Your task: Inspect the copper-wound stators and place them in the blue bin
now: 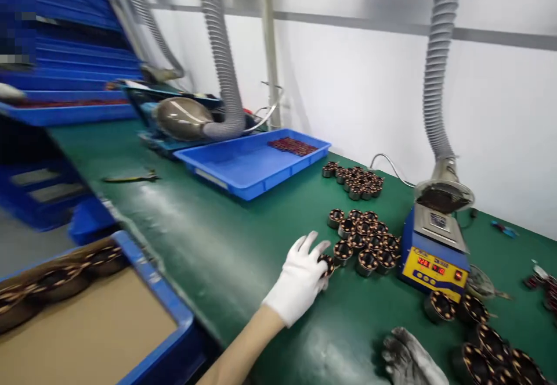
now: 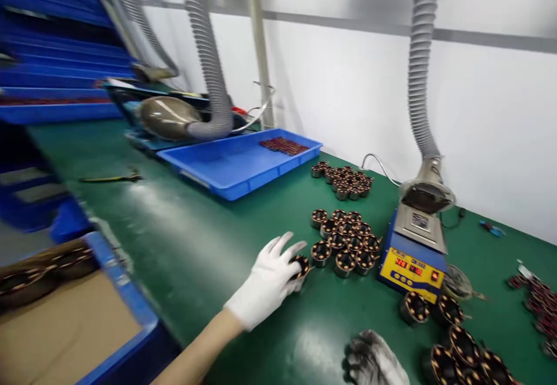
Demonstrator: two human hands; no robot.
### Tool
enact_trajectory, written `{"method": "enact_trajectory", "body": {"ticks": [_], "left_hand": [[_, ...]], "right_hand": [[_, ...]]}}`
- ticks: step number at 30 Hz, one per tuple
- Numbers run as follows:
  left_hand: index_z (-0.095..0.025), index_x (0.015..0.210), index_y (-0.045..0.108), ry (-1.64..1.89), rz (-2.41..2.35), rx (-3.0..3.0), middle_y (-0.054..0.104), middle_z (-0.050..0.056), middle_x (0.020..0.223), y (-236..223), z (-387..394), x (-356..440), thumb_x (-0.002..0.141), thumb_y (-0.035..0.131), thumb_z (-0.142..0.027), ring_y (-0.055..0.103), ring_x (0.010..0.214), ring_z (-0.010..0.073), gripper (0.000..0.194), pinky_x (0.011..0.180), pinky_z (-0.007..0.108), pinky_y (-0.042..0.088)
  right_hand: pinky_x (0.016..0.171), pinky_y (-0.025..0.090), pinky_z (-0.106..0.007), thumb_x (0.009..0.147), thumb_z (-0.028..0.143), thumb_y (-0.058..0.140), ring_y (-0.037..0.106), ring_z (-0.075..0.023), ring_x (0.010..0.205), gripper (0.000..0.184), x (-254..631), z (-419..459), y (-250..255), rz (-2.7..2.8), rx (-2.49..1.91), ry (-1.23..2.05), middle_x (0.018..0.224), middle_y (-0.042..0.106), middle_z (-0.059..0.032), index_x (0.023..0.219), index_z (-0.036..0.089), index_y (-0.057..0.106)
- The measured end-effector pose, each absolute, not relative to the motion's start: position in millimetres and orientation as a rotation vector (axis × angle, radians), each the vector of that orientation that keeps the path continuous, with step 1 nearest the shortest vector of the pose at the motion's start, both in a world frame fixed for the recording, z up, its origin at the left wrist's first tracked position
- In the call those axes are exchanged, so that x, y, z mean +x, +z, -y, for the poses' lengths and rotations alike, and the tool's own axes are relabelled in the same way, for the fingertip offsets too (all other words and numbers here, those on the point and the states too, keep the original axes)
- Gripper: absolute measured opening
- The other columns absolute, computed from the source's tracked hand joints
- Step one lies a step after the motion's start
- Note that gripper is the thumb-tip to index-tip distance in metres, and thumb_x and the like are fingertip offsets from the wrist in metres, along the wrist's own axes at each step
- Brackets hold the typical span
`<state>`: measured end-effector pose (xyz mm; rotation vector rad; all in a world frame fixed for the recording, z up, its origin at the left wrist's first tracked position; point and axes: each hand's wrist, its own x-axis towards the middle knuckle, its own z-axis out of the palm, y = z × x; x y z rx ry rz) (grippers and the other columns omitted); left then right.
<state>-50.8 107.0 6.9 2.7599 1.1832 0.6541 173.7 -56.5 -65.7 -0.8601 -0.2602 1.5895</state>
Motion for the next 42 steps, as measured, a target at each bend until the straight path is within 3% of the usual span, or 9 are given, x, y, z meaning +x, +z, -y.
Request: {"method": "enact_trajectory", "body": {"ticks": [5,9,14,17,20,24,30,37,42], "left_hand": [[-0.020,0.081,0.059,0.495,-0.474,2.436,0.051,0.002,0.124,16,-73,-13,0.067,0.073,-0.015,0.029,0.127,0.0289,0.021,0.103,0.043,0.030],[-0.019,0.089,0.061,0.485,-0.388,2.200,0.060,0.004,0.109,8,-58,52,0.068,0.072,-0.018,0.048,0.109,0.0246,0.023,0.099,0.040,0.034],[-0.019,0.126,0.045,0.386,-0.442,2.060,0.050,0.009,0.123,-18,-47,80,0.054,0.073,-0.013,0.043,0.113,0.0260,0.078,0.100,0.039,0.033],[-0.023,0.120,0.053,0.387,-0.431,1.920,0.054,0.006,0.119,-20,-51,77,0.065,0.065,-0.022,0.047,0.110,0.0234,0.056,0.097,0.034,0.035],[-0.018,0.091,0.067,0.466,-0.454,1.736,0.064,0.006,0.096,-14,-58,78,0.075,0.053,-0.036,0.056,0.093,0.0220,0.028,0.086,0.030,0.042],[-0.016,0.063,0.059,0.626,-0.688,1.401,0.062,0.004,0.067,-8,-69,80,0.076,0.048,-0.046,0.058,0.071,0.0205,0.034,0.071,0.028,0.047],[-0.015,0.095,0.066,0.392,-0.639,1.323,0.065,0.007,0.101,-13,-59,81,0.067,0.062,-0.045,0.057,0.098,0.0249,0.041,0.088,0.033,0.044],[-0.013,0.081,0.062,0.689,-0.711,0.745,0.065,0.005,0.068,-21,-57,91,0.054,0.078,-0.042,0.061,0.064,0.0175,0.042,0.061,0.024,0.050],[-0.015,0.105,0.057,0.706,-0.644,0.903,0.064,0.005,0.095,-17,-67,79,0.052,0.079,-0.034,0.060,0.090,0.0190,0.060,0.090,0.029,0.045]], "right_hand": [[0.088,0.043,-0.038,0.051,0.036,0.086,0.060,-0.0232,0.097,0.056,149,54,-52,0.377,-0.754,1.386,0.106,0.065,-0.0102,0.100,0.019,0.065],[0.081,0.047,-0.037,0.069,0.040,0.073,0.061,-0.0192,0.083,0.035,155,53,-36,0.311,-0.708,1.408,0.090,0.068,-0.0061,0.095,0.018,0.065],[0.077,0.048,-0.033,0.070,0.037,0.071,0.062,-0.0186,0.085,0.029,172,54,-33,0.035,-0.544,1.438,0.094,0.068,-0.0036,0.093,0.019,0.066],[0.073,0.049,-0.028,0.071,0.033,0.071,0.062,-0.0150,0.078,0.029,172,49,-37,0.011,-0.500,1.459,0.092,0.069,-0.0033,0.095,0.018,0.065],[0.067,0.049,-0.027,0.071,0.032,0.071,0.063,-0.0162,0.075,0.029,168,45,-38,0.096,-0.506,1.489,0.088,0.068,-0.0045,0.095,0.016,0.063],[0.062,0.047,-0.029,0.071,0.031,0.069,0.064,-0.0214,0.074,0.034,167,46,-36,0.232,-0.553,1.573,0.089,0.067,-0.0103,0.098,0.012,0.060],[0.071,0.045,-0.031,0.073,0.033,0.070,0.061,-0.0200,0.085,0.031,164,45,-36,0.137,-0.526,1.499,0.097,0.066,-0.0085,0.097,0.015,0.061],[0.060,0.044,-0.026,0.069,0.034,0.072,0.062,-0.0177,0.072,0.036,166,45,-34,0.100,-0.539,1.555,0.089,0.067,-0.0078,0.097,0.014,0.062],[0.065,0.044,-0.027,0.072,0.049,0.064,0.062,-0.0194,0.077,0.047,174,46,-31,0.031,-0.429,1.640,0.089,0.067,-0.0066,0.103,0.014,0.060]]}}
